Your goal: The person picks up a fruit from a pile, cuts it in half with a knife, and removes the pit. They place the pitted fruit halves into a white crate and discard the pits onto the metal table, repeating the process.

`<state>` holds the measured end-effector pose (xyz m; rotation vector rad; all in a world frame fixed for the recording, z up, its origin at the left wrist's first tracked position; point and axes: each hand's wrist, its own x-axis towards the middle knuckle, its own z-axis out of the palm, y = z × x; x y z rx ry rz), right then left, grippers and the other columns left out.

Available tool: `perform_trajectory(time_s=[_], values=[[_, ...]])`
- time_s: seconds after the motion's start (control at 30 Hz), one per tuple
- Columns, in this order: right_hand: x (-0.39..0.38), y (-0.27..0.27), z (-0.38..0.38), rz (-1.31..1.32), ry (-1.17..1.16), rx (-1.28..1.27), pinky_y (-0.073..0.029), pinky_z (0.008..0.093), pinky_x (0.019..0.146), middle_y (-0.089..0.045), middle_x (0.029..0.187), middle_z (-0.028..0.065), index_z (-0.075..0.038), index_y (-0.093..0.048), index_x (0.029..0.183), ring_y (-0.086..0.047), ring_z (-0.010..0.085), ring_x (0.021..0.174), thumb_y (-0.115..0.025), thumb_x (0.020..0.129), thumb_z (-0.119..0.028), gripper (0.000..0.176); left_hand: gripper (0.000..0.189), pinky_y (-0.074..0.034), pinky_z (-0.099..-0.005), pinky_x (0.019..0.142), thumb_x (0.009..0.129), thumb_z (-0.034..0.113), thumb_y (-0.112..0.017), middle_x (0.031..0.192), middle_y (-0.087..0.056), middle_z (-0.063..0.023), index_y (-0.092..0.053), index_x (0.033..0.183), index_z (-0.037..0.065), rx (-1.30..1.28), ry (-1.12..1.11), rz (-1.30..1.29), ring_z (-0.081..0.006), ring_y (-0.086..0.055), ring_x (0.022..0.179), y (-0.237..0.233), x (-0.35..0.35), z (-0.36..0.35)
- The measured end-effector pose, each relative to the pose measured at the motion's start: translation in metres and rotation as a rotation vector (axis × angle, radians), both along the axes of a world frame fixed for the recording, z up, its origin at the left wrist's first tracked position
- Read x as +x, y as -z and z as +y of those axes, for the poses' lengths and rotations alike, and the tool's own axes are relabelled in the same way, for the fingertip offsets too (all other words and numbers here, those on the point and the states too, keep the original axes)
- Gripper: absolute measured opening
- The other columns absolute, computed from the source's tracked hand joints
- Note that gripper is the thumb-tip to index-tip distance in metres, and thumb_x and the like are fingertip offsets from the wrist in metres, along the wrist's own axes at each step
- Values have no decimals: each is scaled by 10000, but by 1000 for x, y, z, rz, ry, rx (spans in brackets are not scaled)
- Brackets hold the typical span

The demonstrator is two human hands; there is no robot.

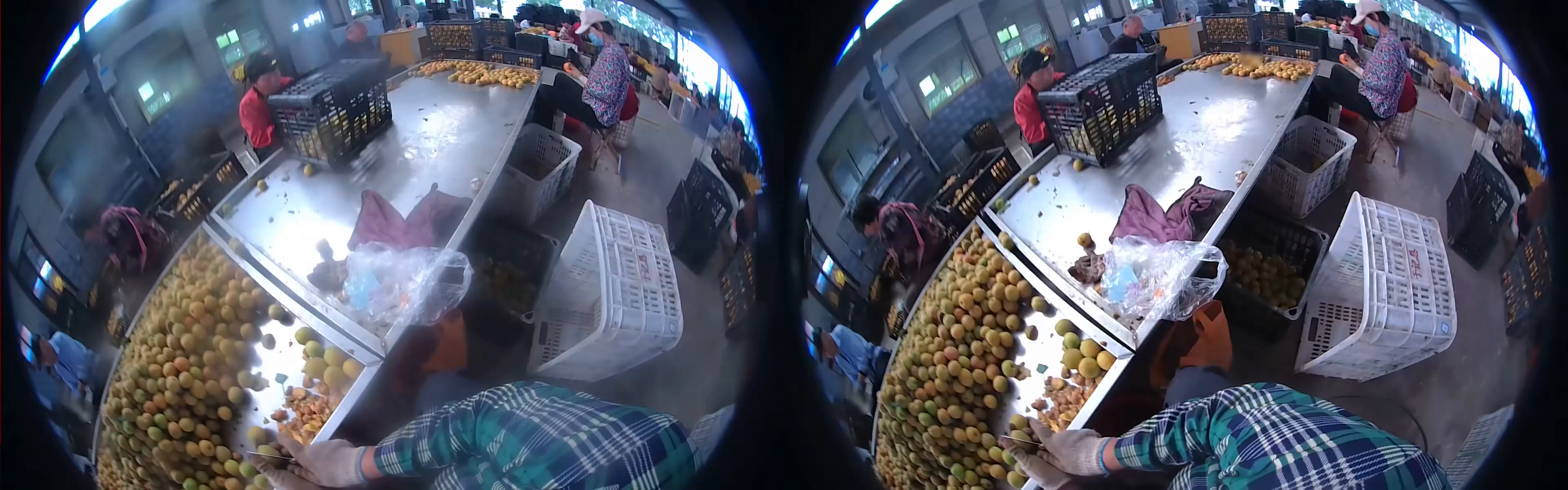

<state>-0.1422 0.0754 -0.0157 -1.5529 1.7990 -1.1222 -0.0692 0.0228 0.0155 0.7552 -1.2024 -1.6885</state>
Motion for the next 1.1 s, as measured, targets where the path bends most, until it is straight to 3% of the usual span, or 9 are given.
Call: perform_trajectory(time_s=[0.13, 0.33, 0.37, 0.43, 0.63, 0.77, 0.83, 0.97, 1.1], values=[[-3, -25, 23, 125, 27, 22, -495, 415, 493, -634, 719, 222, 86, -115, 1447, -651, 314, 616, -393, 968, -271, 658, 470, -466, -353, 892, 966, 275, -447, 1259, -519, -121, -394, 1361, 25, -112, 10, -155, -224, -541, 1073, -13, 4, 15], [-10, -32, 45, 646, 109, -37, -510, 415, 507, -643, 719, 211, 86, -118, 1449, -659, 299, 625, -394, 960, -257, 658, 454, -475, -343, 885, 944, 250, -490, 1229, -544, -118, -429, 1332, 23, -239, 32, -250, -221, -554, 1058, -34, -1, 42], [-13, -45, 56, 649, 122, -43, -510, 415, 507, -643, 719, 211, 86, -118, 1449, -659, 299, 625, -394, 960, -257, 658, 451, -476, -341, 884, 941, 246, -497, 1224, -548, -117, -435, 1327, 22, -260, 35, -259, -221, -557, 1055, -37, -2, 46], [-15, -78, 80, 336, 46, 142, -529, 438, 538, -657, 734, 193, 64, -106, 1463, -675, 300, 662, -403, 940, -239, 674, 446, -479, -337, 881, 933, 238, -511, 1215, -556, -116, -447, 1318, 22, -295, 43, -286, -220, -561, 1050, -44, -2, 54], [-20, -79, 109, 220, 141, -19, -530, 476, 571, -666, 766, 197, 31, -152, 1463, -685, 327, 711, -400, 926, -211, 639, 432, -488, -327, 874, 911, 213, -554, 1185, -581, -113, -482, 1290, 19, -405, 50, -346, -217, -574, 1035, -56, -1, 73], [-22, -91, 119, 243, 172, 46, -535, 462, 583, -665, 790, 214, 29, -159, 1457, -687, 332, 727, -398, 921, -192, 627, 422, -493, -319, 870, 896, 197, -583, 1165, -597, -111, -505, 1271, 17, -453, 46, -372, -215, -583, 1024, -59, 3, 81], [-22, -94, 122, 217, 120, -98, -538, 453, 582, -665, 811, 227, 11, -148, 1467, -689, 332, 741, -401, 915, -171, 634, 418, -496, -316, 867, 889, 188, -597, 1155, -606, -110, -517, 1261, 16, -475, 38, -384, -214, -587, 1019, -61, 5, 82], [-19, -121, 150, 268, 14, 52, -537, 440, 596, -661, 840, 221, -21, -119, 1489, -686, 334, 754, -429, 910, -176, 675, 409, -502, -309, 862, 874, 172, -626, 1135, -622, -107, -540, 1242, 15, -500, 22, -394, -213, -596, 1009, -64, 11, 83], [-21, -107, 150, 239, 57, -114, -533, 441, 589, -645, 867, 178, -14, -110, 1492, -682, 319, 781, -480, 897, -208, 727, 401, -507, -301, 858, 860, 155, -655, 1115, -639, -105, -563, 1223, 13, -518, 17, -407, -211, -605, 999, -64, 14, 86]])
